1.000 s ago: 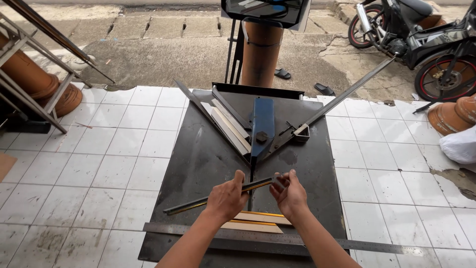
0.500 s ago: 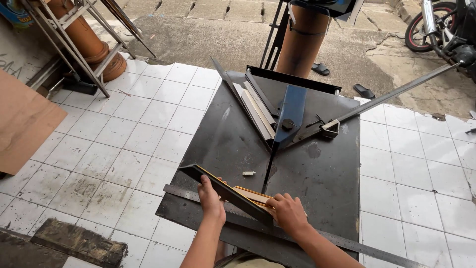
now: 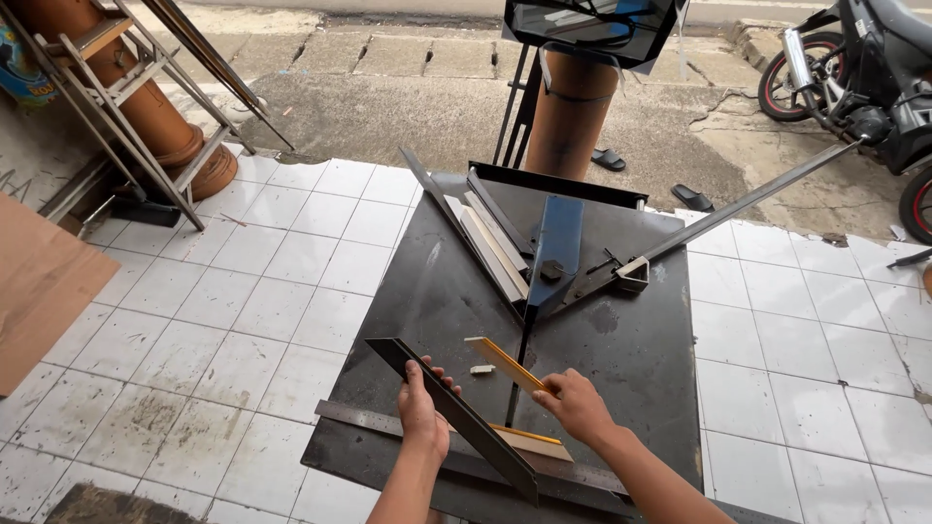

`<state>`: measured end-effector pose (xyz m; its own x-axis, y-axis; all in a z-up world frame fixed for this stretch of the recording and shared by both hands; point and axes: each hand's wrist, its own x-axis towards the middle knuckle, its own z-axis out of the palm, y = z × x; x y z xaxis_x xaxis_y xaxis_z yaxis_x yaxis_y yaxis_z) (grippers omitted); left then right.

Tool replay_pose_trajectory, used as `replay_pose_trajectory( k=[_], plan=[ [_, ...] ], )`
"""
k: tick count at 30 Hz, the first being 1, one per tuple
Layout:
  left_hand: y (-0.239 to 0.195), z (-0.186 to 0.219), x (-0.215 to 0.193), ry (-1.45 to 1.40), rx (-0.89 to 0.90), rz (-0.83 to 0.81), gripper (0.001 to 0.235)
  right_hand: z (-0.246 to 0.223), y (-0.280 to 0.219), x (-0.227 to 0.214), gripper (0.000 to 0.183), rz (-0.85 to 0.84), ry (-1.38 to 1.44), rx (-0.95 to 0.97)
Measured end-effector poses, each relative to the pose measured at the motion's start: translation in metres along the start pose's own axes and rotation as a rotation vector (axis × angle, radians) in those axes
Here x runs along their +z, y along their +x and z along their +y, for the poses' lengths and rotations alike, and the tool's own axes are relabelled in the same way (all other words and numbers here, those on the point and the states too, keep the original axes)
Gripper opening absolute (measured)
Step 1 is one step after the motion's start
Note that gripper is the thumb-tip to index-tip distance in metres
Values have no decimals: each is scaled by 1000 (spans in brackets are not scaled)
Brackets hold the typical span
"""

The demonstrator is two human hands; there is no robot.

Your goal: Measuring and cutting decorative frame molding pieces using a miter cutter to prepare for frame assembly.

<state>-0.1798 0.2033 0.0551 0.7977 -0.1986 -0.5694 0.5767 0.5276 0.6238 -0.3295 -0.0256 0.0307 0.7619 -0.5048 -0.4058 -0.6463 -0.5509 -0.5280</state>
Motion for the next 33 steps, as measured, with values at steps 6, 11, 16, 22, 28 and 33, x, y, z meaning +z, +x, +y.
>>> replay_pose_trajectory(
  k=[6,11,16,22,28,33],
  plan=[
    [-20,10,57,-20,-221,-80,38,-43,-20,-69,39,321,587,-87],
    [-48,20,102,19,-314,-154,39,-87,-53,-124,34,5,898,-100],
    [-51,10,126,17,-313,-236,38,-87,-53,-110,38,-8,470,-227],
    [-57,-4,132,92,-208,-327,36,-77,-57,-72,61,188,342,-318],
    [-61,-17,127,131,-181,-355,40,-70,-59,-55,60,363,415,-299],
    [-54,-28,126,138,-128,-472,43,-79,-64,-65,61,376,541,-247]
  ],
)
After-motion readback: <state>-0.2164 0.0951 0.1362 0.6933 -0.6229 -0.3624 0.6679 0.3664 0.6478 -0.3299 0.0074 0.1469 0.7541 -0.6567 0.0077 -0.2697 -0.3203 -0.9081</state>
